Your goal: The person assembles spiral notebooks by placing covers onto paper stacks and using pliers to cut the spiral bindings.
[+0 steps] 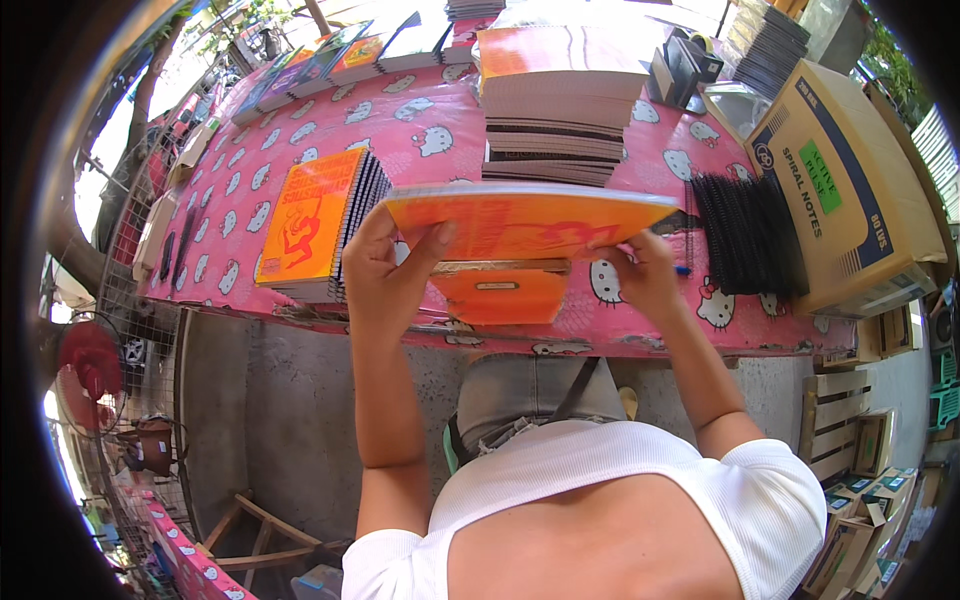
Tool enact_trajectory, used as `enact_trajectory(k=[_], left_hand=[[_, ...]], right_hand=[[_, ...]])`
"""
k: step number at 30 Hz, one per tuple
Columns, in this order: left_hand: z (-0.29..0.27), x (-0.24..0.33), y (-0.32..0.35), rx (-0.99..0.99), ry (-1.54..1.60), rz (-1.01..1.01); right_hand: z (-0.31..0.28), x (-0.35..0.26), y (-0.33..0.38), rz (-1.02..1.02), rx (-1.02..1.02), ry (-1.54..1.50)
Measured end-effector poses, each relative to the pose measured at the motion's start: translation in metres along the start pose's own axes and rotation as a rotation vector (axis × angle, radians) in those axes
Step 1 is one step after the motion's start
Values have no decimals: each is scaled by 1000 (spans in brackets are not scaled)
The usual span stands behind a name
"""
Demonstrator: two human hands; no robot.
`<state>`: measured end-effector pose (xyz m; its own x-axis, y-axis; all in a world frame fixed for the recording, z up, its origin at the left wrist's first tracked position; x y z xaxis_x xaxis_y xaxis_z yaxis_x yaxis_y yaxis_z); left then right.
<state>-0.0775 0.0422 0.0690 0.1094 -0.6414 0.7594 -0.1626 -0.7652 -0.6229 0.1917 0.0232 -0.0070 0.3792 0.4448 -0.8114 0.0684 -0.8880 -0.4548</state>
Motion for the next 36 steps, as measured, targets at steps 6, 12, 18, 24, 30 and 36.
enact_trajectory(k=[6, 12, 18, 24, 30, 36], left_hand=[[0, -78, 57, 429, 195, -255], [8, -68, 61, 386, 402, -468], [60, -6, 31, 188, -802, 121], [106, -13, 30, -299, -1016, 245], [99, -17, 16, -146, -560, 186], [97, -12, 15, 4, -503, 256]], right_hand=[[23, 33, 29, 55, 194, 82], [-13, 52, 10, 112, -165, 414], [-126, 163, -45, 656, 130, 1134], [-51, 23, -31, -7, 2, 280], [-27, -15, -13, 51, -41, 14], [-26, -18, -24, 33, -51, 22]])
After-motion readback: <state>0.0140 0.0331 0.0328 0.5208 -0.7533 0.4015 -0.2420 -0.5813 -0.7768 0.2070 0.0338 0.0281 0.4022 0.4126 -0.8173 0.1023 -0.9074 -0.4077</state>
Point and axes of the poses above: each hand's wrist, its own y-axis away from the middle knuckle, its own z-axis out of the palm, x = y × z, the point moved 4 cm from there along -y, towards the middle knuckle, and after that the axes turned 6 degrees about z, right-handed, at the moved point
